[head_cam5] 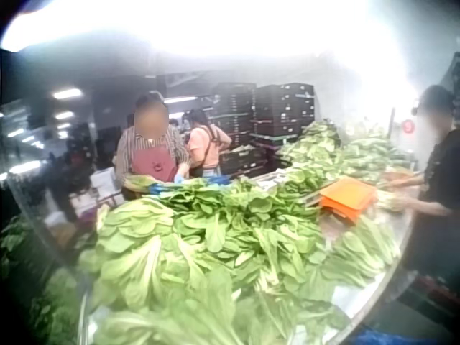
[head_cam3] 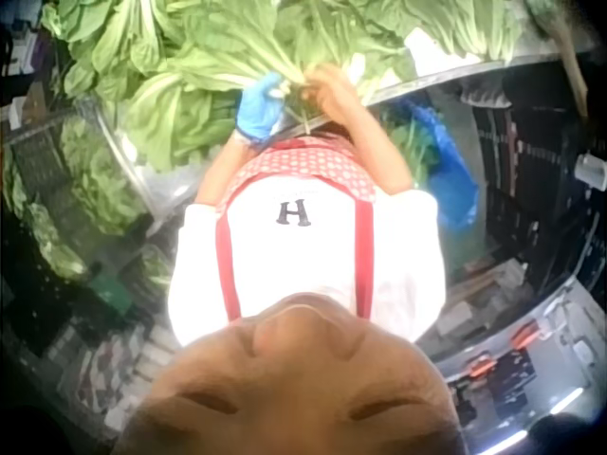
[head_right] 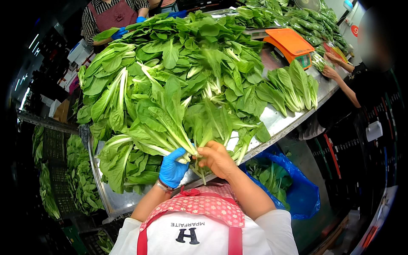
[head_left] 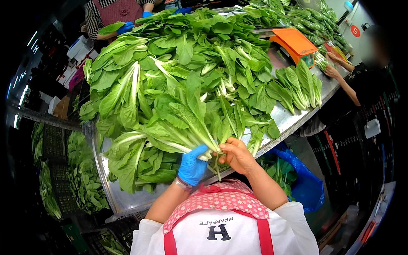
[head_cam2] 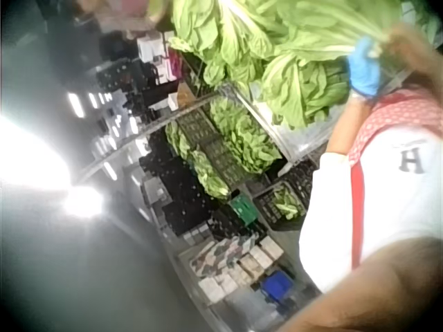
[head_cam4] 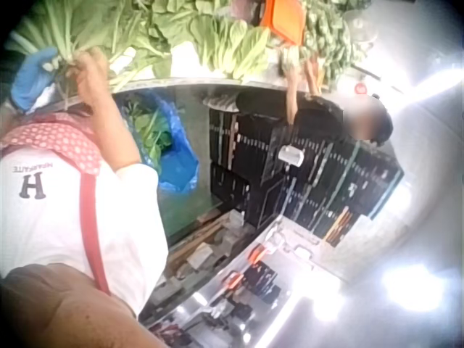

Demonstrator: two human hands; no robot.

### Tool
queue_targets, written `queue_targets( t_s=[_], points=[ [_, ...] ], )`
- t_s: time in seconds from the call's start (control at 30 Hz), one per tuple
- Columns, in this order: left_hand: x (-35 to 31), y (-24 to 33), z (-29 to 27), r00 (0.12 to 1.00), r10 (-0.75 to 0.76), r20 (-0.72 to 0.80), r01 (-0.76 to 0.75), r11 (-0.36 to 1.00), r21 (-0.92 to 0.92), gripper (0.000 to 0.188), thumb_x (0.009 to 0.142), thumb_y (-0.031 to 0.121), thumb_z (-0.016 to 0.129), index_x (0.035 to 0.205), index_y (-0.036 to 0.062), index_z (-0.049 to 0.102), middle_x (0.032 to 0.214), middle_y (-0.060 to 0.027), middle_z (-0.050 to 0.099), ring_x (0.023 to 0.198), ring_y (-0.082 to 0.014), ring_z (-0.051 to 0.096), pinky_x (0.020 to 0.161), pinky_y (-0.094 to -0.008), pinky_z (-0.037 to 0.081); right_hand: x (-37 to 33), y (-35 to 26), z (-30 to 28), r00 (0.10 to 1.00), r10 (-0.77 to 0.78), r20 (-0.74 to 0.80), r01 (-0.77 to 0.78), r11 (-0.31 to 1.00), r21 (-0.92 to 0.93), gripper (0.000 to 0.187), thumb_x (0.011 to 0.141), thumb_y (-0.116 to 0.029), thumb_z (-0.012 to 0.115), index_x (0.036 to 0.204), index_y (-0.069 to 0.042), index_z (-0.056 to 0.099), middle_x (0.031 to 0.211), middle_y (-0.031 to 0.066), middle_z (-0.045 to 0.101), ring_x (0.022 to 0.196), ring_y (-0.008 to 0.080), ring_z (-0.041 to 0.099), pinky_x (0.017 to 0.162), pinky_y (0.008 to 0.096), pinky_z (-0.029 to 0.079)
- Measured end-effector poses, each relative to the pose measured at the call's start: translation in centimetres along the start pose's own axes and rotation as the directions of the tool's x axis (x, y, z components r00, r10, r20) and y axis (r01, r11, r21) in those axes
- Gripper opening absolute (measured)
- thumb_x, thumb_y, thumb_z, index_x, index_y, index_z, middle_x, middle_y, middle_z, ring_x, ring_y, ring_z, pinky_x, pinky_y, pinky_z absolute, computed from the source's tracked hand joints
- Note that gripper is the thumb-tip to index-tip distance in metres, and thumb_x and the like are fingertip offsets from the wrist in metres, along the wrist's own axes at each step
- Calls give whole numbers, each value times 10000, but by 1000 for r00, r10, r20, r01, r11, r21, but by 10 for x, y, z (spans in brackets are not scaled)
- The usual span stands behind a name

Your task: The person sorts leafy green vegetables by hand at a long metal table, picking up bunches, removing lower leaves, and placing them into a blue plastic bag.

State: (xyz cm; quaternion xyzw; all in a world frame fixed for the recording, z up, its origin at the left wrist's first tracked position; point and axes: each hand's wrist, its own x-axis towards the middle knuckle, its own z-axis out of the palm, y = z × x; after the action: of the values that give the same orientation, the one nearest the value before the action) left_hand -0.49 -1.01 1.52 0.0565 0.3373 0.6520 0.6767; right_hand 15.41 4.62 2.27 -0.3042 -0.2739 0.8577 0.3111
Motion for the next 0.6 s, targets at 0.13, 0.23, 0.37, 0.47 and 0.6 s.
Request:
queue_targets(
  t_s=[0.13,0.23,0.37,0.47,0.6],
  points=[
    [-6,8,3,998,4,67,-6,1000,25,415,824,13,580,1225,-33,481,1156,-155,589,1007,-229,599,873,-329,485,1,-9,8,999,26,25,-23,995,-95,305,819,-104,657,1046,16,492,999,146,596,834,226,628,613,339,539],
    [-10,13,6,993,0,116,-9,997,77,435,824,9,591,1242,-17,474,1162,-146,586,999,-214,599,867,-321,485,2,-11,14,1000,-1,21,3,994,-112,332,820,-99,659,1076,18,482,1015,136,590,845,228,624,666,366,558],
    [-12,11,14,994,84,69,-95,980,173,384,828,12,602,1200,-4,506,1100,-122,607,968,-204,608,846,-311,490,2,-8,15,995,-71,63,78,990,-117,306,833,-89,647,1081,-5,490,989,105,589,844,208,618,676,379,566],
    [-10,7,17,993,119,-7,-117,981,154,334,832,18,602,1158,5,527,1032,-101,619,928,-205,619,829,-313,500,1,-2,12,992,-122,36,125,989,-83,244,837,-84,643,1034,-13,518,989,91,580,853,202,613,697,386,562],
    [-2,6,18,991,115,-74,-116,993,1,348,843,18,588,1180,9,504,1044,-108,608,929,-219,612,841,-333,508,-7,2,13,958,-285,32,286,945,-156,159,823,-49,644,943,-7,549,969,96,566,815,198,616,714,388,558]
  ],
)
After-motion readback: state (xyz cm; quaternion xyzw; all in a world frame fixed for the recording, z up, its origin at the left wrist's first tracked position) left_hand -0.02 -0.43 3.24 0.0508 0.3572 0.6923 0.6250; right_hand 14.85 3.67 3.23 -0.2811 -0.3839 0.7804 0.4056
